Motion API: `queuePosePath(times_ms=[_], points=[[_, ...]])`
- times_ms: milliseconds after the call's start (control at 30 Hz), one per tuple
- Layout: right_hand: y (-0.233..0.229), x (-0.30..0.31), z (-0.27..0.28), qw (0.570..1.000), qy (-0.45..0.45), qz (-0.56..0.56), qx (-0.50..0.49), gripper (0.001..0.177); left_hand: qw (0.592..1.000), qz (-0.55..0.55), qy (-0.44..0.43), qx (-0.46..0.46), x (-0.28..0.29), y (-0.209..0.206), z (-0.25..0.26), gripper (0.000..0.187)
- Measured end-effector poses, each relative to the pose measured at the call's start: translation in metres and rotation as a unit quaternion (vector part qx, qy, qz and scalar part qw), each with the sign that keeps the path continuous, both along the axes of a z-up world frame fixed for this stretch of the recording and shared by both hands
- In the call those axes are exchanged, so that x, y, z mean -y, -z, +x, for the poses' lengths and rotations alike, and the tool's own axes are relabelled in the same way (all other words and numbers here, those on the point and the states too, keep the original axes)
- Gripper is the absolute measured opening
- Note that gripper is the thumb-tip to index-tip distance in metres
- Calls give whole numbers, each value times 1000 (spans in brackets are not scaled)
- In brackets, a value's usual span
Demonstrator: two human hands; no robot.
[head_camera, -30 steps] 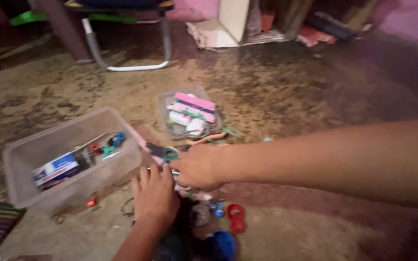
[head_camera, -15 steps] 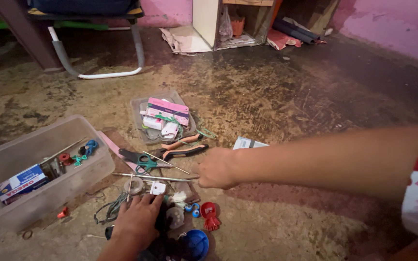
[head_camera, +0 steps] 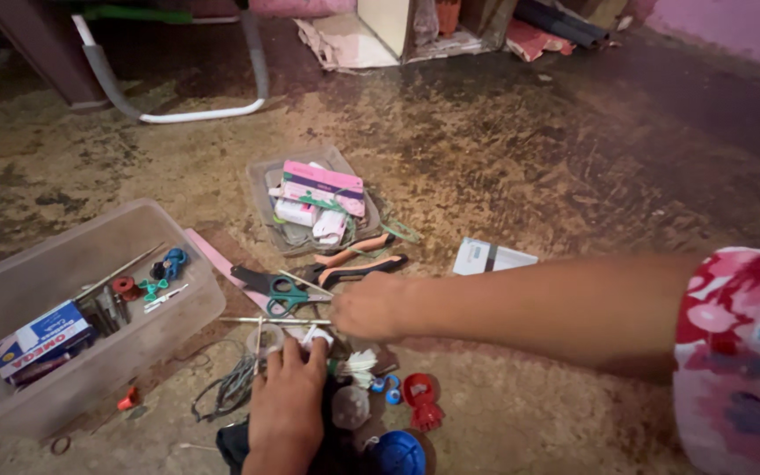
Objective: The person sits on the floor and handles a white electrical plug, attaching wires to it. They then pick up a metal rod and wrap a black cloth around it, followed by wrapping a rubber band around the cloth-covered rod.
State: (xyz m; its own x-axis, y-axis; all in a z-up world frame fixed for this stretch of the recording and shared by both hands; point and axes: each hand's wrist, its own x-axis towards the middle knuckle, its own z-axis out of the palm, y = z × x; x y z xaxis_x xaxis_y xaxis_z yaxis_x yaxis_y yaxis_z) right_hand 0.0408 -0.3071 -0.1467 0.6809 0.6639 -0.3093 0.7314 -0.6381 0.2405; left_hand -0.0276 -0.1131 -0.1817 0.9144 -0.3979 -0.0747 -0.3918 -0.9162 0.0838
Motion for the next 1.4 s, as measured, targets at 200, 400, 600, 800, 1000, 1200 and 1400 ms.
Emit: queuePosePath(times_ms=[200,400,600,800,1000,1200,1400], points=[[27,-20,24,999,46,12,14,22,999,-35,-14,6,0,-5,3,72],[29,-31,28,990,109,82,-30,24,998,-20,-23,-50,-1,-12,9,78],[17,-30,36,986,149,29,-63,24,998,-55,-34,-23,-3,-10,8,78],[-3,-6,16,985,156,-8,-75,22,990,-70,-50,111,-4,-1,-21,55],[-46,12,-29,979,176,60,-82,27,852,-480,-191,81,13,2,-44,75],[-87,-22,-87,949,107,268,-129,24,207,-937,-237,-153,0,-56,-12,46],[-114,-69,-96,917,16,329,-226,24,265,-955,-102,91,-54,-118,-40,44]])
